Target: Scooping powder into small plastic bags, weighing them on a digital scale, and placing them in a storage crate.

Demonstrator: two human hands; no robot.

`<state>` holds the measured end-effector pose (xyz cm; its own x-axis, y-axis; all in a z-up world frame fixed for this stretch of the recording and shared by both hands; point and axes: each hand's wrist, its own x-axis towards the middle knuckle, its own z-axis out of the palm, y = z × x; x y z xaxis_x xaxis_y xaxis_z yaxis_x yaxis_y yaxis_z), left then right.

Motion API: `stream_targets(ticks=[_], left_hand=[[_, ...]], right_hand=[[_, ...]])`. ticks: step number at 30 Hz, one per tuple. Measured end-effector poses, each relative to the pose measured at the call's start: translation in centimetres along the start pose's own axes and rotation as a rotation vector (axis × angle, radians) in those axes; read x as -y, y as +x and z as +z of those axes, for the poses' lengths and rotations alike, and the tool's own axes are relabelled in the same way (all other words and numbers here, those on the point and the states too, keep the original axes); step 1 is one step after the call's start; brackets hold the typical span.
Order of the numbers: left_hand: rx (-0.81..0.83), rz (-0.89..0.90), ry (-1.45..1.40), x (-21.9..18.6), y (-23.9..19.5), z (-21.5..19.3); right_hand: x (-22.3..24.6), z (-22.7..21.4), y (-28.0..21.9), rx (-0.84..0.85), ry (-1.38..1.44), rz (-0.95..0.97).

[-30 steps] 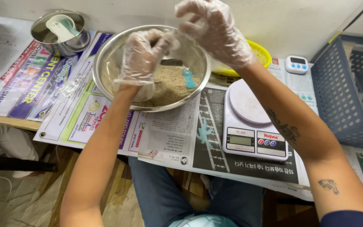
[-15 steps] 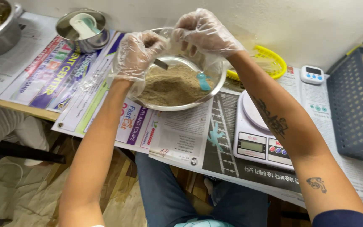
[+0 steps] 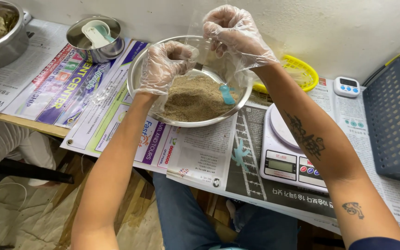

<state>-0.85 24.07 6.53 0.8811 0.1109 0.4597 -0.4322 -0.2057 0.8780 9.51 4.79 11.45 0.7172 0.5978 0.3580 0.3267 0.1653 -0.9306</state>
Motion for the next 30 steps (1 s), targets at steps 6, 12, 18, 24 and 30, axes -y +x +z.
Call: stream_targets(ticks=[6,12,18,24,30], left_hand=[[-0.109,-0.218,0.021,-2.1,-0.1,1.1],[-0.143,-0.231,-0.146,-1.8,0.5,0.1],[-0.144,-0.164,-0.088,-0.6,0.3,0.6],[-0.145,-0.051,-0.057,-0.3,0.1,0.6],[-0.149,0.160,0.065,-0.6,0.3,0.4]], right_hand=[[-0.9,-1.1,-0.8,-0.072,0.016,-0.059],[-0.9,-1.0,-1.6,0.001,-0.002,-0.215],[-1.9,-0.4,-0.9,-0.005,-0.003,-0.306],[-3.0,-0.9,0.5,-0.121,0.090,-0.149],[-1.5,-1.6,0.5,-0.054,0.114,0.060]])
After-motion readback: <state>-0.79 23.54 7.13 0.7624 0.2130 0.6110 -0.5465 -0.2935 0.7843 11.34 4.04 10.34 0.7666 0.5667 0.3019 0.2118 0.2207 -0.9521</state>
